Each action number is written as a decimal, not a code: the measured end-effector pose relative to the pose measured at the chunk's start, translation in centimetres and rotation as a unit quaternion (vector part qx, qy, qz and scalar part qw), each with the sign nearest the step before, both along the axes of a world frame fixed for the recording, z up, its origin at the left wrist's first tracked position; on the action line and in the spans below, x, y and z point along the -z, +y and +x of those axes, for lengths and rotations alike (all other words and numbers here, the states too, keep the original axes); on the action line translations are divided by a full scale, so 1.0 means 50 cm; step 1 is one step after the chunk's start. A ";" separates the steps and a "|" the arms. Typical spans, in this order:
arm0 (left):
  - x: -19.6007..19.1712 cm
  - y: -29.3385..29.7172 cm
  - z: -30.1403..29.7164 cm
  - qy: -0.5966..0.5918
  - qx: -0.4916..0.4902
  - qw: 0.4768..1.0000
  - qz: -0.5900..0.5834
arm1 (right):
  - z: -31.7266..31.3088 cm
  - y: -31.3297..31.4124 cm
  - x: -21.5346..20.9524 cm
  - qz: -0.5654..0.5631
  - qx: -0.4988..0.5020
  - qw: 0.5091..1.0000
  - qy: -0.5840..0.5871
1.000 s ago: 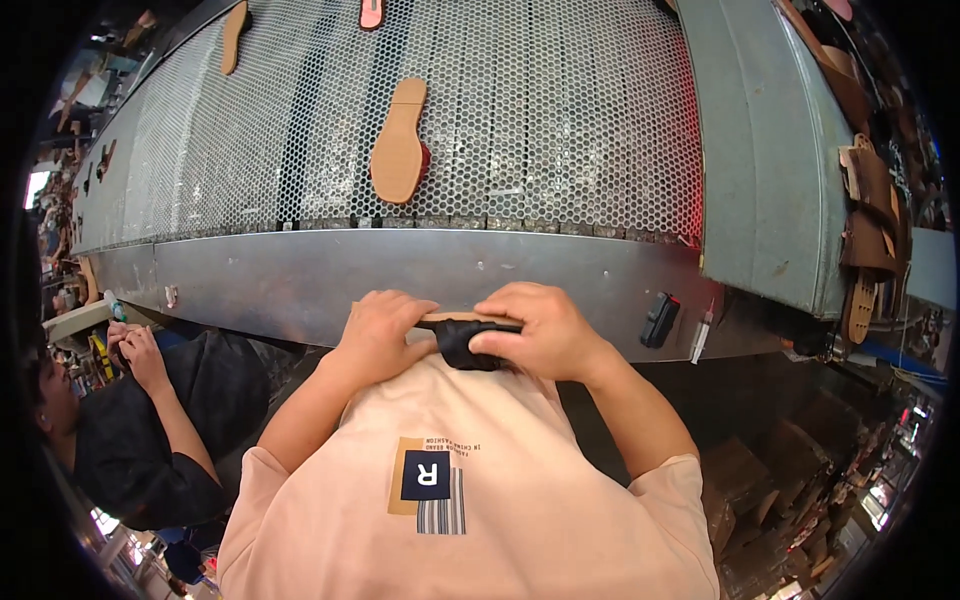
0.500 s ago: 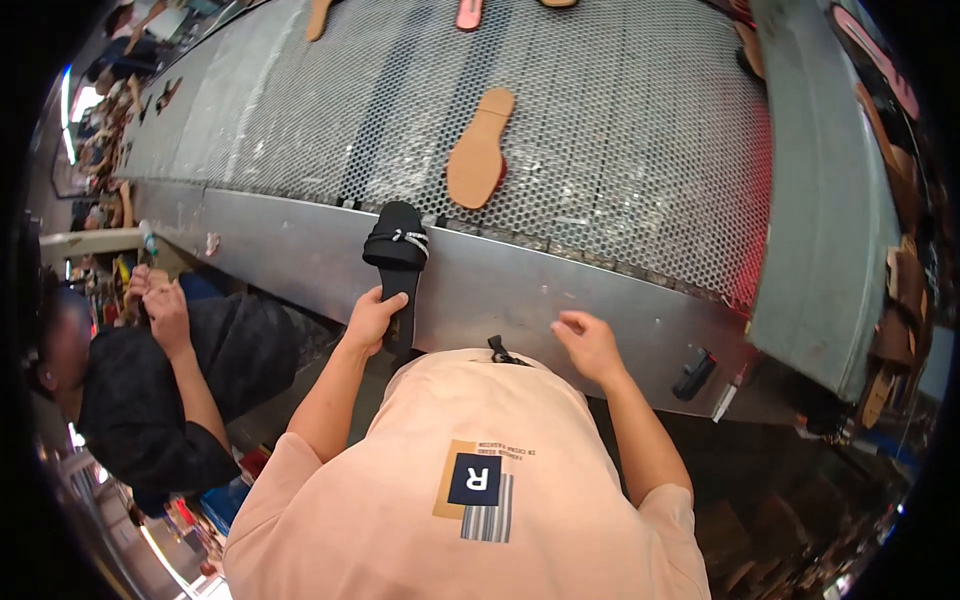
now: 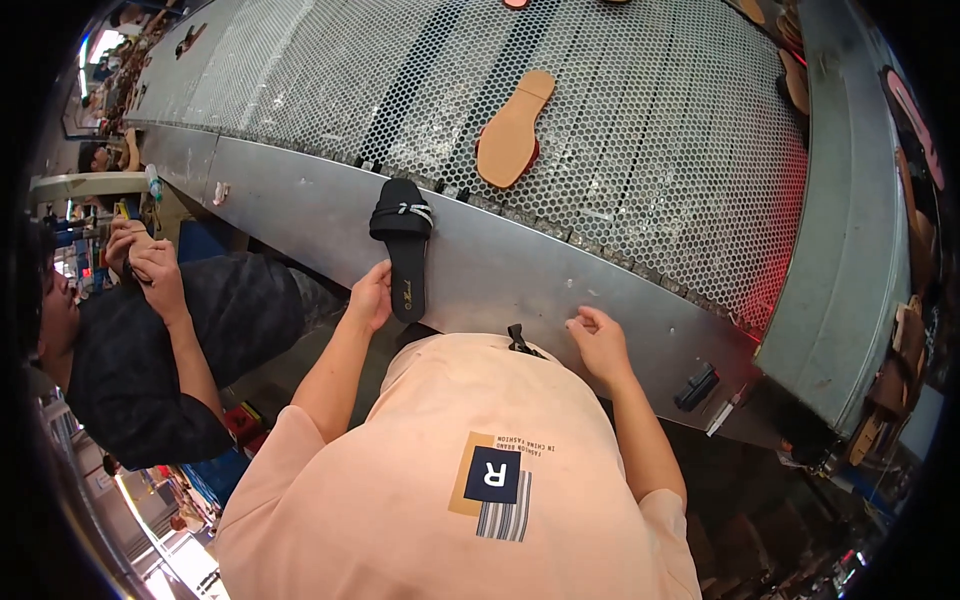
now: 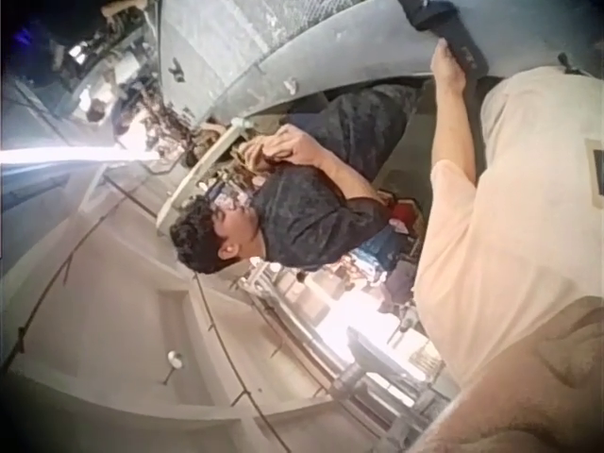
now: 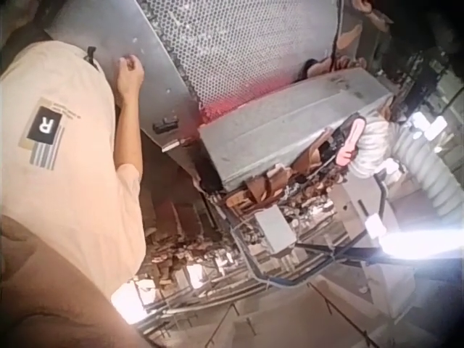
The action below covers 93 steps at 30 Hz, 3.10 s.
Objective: Assembling sandals by manually attaching and securing upper straps into shoe soles.
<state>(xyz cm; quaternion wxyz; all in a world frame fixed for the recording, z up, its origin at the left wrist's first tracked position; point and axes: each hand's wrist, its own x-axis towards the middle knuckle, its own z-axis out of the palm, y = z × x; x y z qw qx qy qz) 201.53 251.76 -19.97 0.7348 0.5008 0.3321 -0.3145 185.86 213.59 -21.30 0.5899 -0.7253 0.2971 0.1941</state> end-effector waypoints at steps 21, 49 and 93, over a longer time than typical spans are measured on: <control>-0.025 -0.003 -0.050 -0.284 0.318 0.666 0.612 | 0.496 0.094 0.003 -0.438 -0.338 0.789 -0.267; -0.320 -0.382 -0.063 -0.534 0.463 0.667 0.235 | 0.065 -0.203 -0.205 0.405 0.029 0.884 -0.231; -0.288 -0.526 -0.194 -0.702 0.416 0.566 0.120 | -0.034 -0.193 -0.329 -0.115 -0.256 0.831 -0.480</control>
